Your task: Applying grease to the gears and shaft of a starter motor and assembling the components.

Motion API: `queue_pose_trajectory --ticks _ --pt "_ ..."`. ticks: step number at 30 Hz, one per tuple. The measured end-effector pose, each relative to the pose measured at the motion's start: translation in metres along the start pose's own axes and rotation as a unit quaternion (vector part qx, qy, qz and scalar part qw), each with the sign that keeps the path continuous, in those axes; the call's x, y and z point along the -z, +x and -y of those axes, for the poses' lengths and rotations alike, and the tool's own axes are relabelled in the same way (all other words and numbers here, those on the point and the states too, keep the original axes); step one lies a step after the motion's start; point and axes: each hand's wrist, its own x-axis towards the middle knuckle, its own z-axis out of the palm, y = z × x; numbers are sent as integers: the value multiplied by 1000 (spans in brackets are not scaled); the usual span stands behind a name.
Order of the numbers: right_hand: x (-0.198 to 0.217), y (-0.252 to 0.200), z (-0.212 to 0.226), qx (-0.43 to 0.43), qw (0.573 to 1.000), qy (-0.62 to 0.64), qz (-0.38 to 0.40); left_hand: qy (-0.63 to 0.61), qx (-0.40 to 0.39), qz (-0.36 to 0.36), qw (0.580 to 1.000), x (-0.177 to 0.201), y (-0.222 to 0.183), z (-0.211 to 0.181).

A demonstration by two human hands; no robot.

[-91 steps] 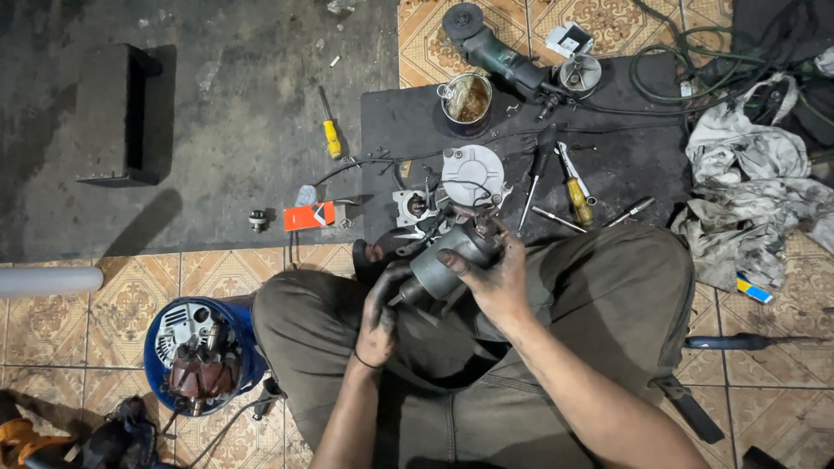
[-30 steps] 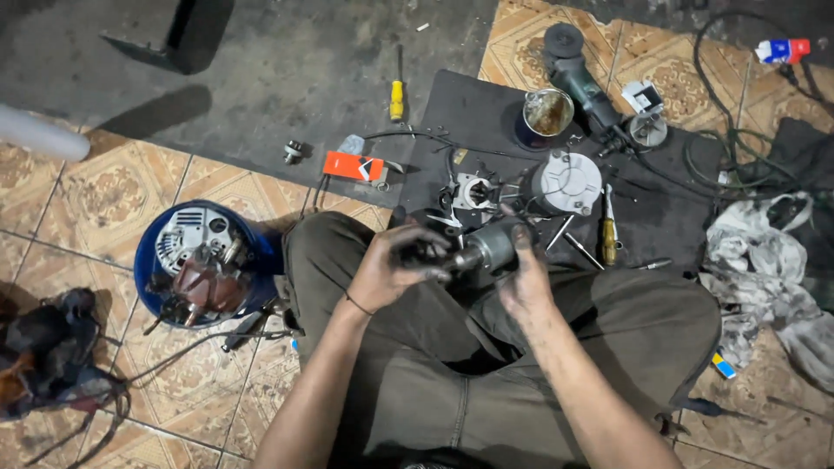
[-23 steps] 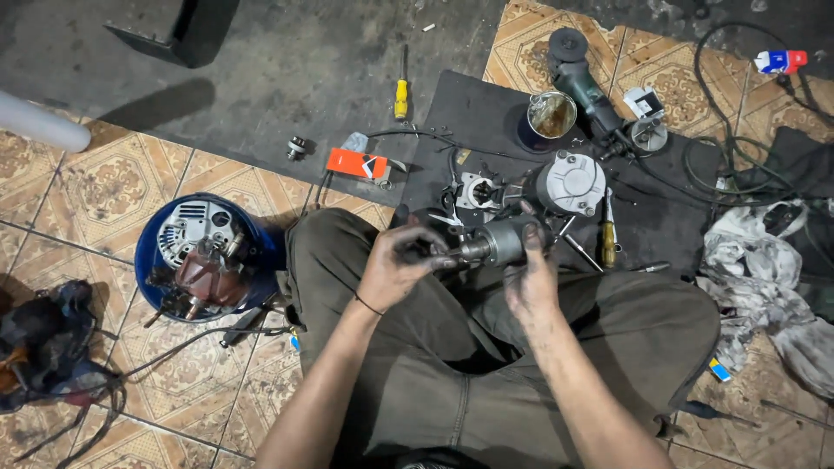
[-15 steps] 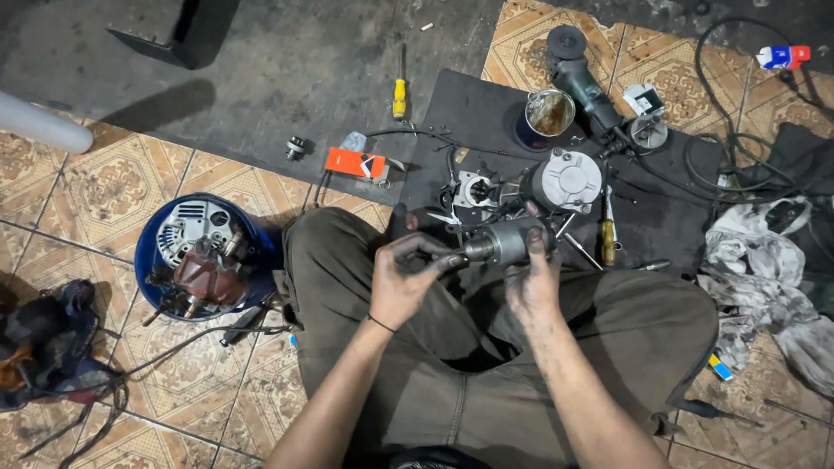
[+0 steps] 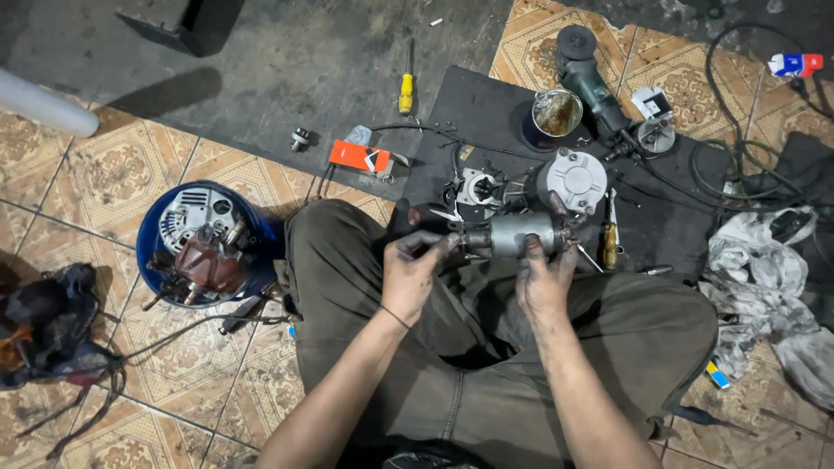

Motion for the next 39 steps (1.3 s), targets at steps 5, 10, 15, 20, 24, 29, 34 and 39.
queue_pose_trajectory --ticks 5,10,15,20,24,29,34,39 --pt "23 9 -21 19 1000 -1 -2 3 -26 -10 1000 -7 8 7" --pt "-28 -5 31 60 998 -5 14 51 -72 -56 995 -19 1 6" --pt "-12 11 16 126 976 -180 -9 172 -176 -27 969 -14 12 4" --pt "-30 24 26 223 915 -333 45 219 -195 16 956 -13 56 16" --pt "-45 46 8 283 862 -416 59 284 -144 68 946 -24 93 31" --pt "-53 62 -21 305 840 -444 63 358 -111 113 920 -50 152 99" --pt "-49 70 -35 316 791 -522 52 378 -119 159 904 -50 154 114" --pt "-57 76 -39 298 791 -534 39 370 -87 173 909 -55 151 113"
